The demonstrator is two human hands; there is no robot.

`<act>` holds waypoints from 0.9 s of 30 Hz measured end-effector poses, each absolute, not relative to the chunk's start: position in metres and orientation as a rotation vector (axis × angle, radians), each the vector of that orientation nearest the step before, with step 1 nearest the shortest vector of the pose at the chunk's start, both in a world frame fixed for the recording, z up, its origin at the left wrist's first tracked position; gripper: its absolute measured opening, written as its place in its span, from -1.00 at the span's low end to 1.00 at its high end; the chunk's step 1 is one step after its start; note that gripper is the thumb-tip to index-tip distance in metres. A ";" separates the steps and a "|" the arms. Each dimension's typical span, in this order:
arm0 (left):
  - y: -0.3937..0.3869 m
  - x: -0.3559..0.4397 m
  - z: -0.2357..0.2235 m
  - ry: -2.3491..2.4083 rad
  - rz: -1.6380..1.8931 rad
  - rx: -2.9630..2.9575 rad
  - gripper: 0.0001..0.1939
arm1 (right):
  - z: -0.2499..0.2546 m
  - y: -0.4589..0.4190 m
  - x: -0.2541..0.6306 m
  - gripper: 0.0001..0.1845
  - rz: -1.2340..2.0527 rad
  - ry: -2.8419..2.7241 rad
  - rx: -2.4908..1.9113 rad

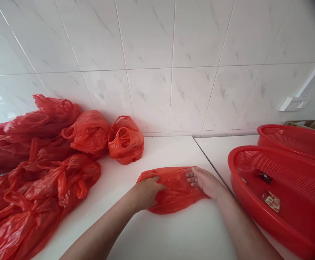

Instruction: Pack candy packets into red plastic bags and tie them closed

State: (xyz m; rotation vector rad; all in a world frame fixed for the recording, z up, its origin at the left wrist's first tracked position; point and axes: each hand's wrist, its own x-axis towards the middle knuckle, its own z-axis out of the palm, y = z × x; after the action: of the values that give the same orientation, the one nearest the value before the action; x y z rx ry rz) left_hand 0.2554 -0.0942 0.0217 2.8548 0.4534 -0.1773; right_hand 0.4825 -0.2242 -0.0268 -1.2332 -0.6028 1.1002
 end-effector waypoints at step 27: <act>-0.052 0.244 -0.020 0.934 0.750 2.151 -0.56 | -0.027 -0.216 0.480 -0.80 1.059 -0.331 -0.742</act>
State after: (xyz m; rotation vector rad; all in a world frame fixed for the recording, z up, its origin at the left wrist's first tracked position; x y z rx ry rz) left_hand 0.2437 -0.0519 -0.0201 2.1512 0.9343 0.7499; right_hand 0.4803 -0.2159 -0.0275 -0.7424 -0.3306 1.0595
